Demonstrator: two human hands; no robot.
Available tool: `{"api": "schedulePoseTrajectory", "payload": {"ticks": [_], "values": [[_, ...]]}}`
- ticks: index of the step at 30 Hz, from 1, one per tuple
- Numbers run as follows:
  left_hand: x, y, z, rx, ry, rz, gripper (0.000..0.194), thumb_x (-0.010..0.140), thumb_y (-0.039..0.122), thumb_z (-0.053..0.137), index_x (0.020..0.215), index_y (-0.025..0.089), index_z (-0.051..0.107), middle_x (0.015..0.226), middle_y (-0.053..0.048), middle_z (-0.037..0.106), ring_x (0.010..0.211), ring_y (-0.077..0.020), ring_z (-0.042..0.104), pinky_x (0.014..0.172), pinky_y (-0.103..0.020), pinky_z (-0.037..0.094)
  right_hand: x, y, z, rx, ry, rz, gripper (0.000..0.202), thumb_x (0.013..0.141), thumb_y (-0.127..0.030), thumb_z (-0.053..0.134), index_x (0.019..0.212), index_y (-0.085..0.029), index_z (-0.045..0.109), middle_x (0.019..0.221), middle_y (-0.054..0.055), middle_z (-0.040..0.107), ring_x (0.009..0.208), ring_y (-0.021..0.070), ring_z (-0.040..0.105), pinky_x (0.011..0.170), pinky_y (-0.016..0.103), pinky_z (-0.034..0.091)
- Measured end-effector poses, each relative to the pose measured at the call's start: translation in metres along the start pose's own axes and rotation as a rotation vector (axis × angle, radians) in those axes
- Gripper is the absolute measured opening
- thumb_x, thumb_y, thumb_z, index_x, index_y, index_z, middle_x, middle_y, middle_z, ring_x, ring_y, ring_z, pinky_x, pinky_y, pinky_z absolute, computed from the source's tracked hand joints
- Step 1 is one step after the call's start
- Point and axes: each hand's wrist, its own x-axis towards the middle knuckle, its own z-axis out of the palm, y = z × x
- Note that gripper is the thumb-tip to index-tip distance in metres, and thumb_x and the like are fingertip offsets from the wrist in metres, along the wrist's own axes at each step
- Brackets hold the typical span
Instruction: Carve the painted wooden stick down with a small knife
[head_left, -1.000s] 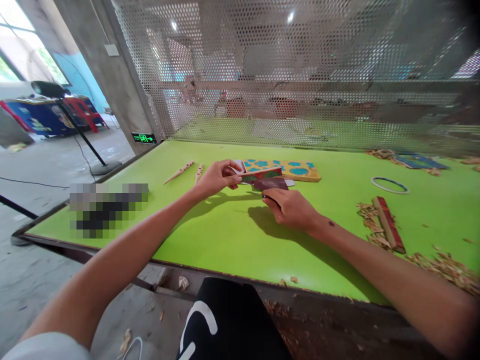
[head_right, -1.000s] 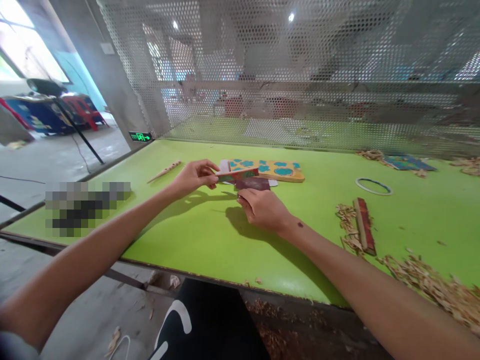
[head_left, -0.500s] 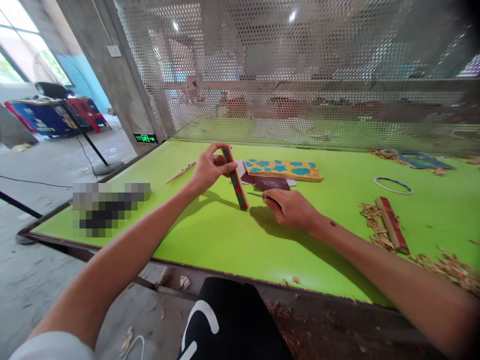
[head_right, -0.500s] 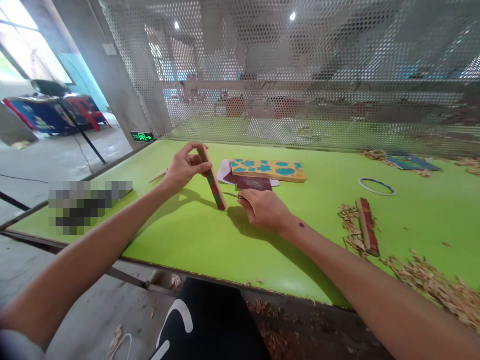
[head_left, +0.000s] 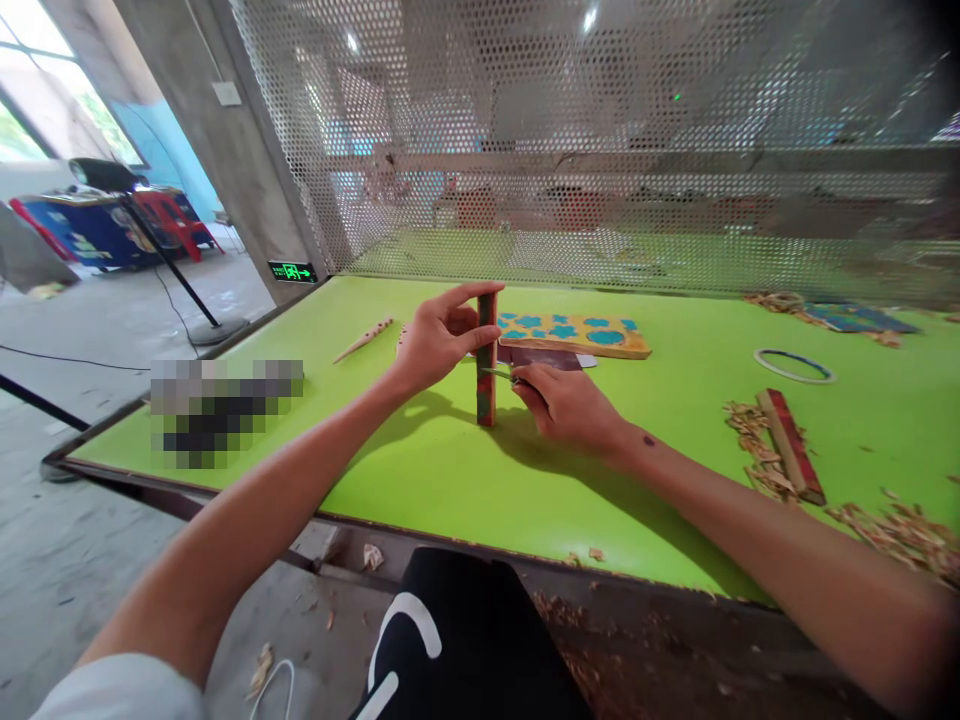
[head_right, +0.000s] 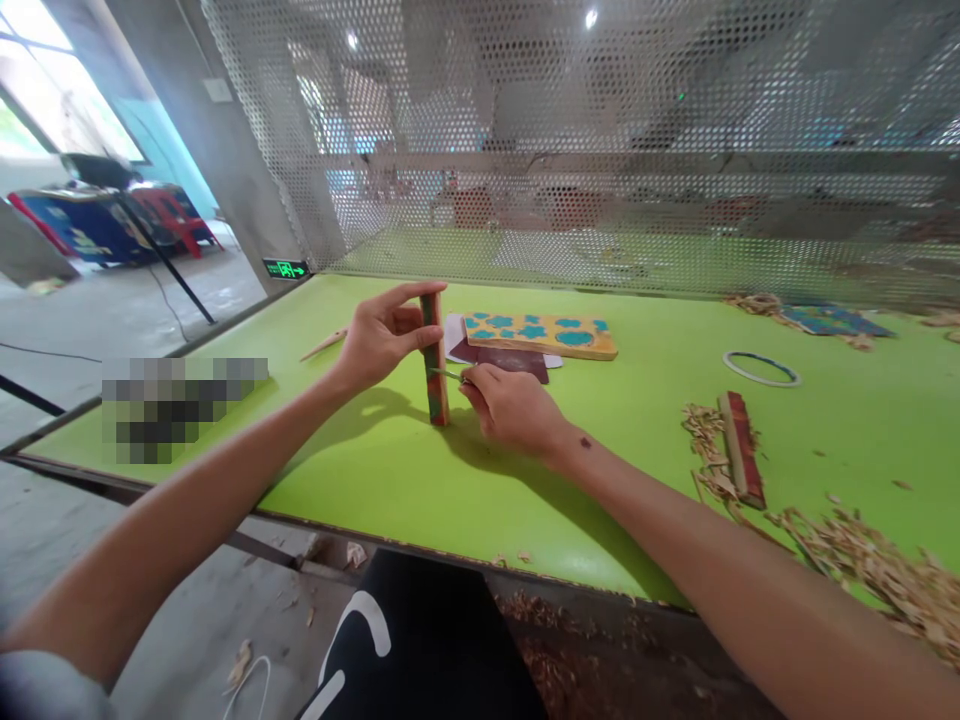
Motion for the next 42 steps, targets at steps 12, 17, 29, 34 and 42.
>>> {"api": "schedulePoseTrajectory", "payload": {"ticks": [12, 17, 29, 34, 42], "values": [[0.000, 0.002, 0.002, 0.028, 0.015, -0.031, 0.051, 0.079, 0.023, 0.075, 0.129, 0.021, 0.065, 0.076, 0.001, 0.070, 0.067, -0.0117, 0.065, 0.068, -0.026, 0.058, 0.001, -0.010, 0.015, -0.084, 0.098, 0.006, 0.036, 0.104, -0.029, 0.037, 0.117, -0.012, 0.065, 0.101, 0.015, 0.073, 0.078, 0.0218, 0.065, 0.067, 0.034, 0.045], [0.001, 0.000, 0.001, 0.019, 0.020, -0.032, 0.051, 0.079, 0.023, 0.075, 0.129, 0.021, 0.065, 0.074, 0.001, 0.069, 0.066, -0.0120, 0.065, 0.068, -0.027, 0.059, 0.002, -0.012, 0.015, -0.039, 0.098, 0.047, 0.033, 0.104, -0.030, 0.038, 0.112, -0.014, 0.066, 0.099, 0.014, 0.074, 0.076, 0.0211, 0.065, 0.066, 0.033, 0.043], [-0.001, 0.004, 0.002, 0.006, 0.014, -0.022, 0.049, 0.078, 0.021, 0.075, 0.126, 0.020, 0.067, 0.064, 0.004, 0.059, 0.061, -0.0111, 0.060, 0.066, -0.027, 0.058, -0.010, -0.017, 0.017, -0.047, -0.108, 0.050, 0.032, 0.103, -0.030, 0.038, 0.103, -0.016, 0.066, 0.094, 0.011, 0.074, 0.068, 0.0193, 0.062, 0.062, 0.032, 0.036], [0.000, 0.004, 0.002, 0.013, 0.026, -0.042, 0.050, 0.077, 0.020, 0.076, 0.126, 0.021, 0.067, 0.066, 0.003, 0.060, 0.062, -0.0118, 0.061, 0.065, -0.027, 0.057, -0.006, -0.014, 0.017, -0.096, -0.036, 0.034, 0.033, 0.104, -0.031, 0.036, 0.106, -0.015, 0.065, 0.095, 0.012, 0.073, 0.068, 0.0197, 0.061, 0.061, 0.033, 0.036], [0.002, -0.002, -0.003, 0.009, 0.049, -0.059, 0.047, 0.079, 0.019, 0.073, 0.125, 0.019, 0.064, 0.065, 0.004, 0.063, 0.061, -0.0119, 0.066, 0.063, -0.025, 0.057, -0.005, -0.018, 0.021, -0.161, 0.022, 0.034, 0.033, 0.104, -0.029, 0.035, 0.106, -0.014, 0.065, 0.093, 0.013, 0.072, 0.068, 0.0197, 0.060, 0.059, 0.033, 0.035]]}}
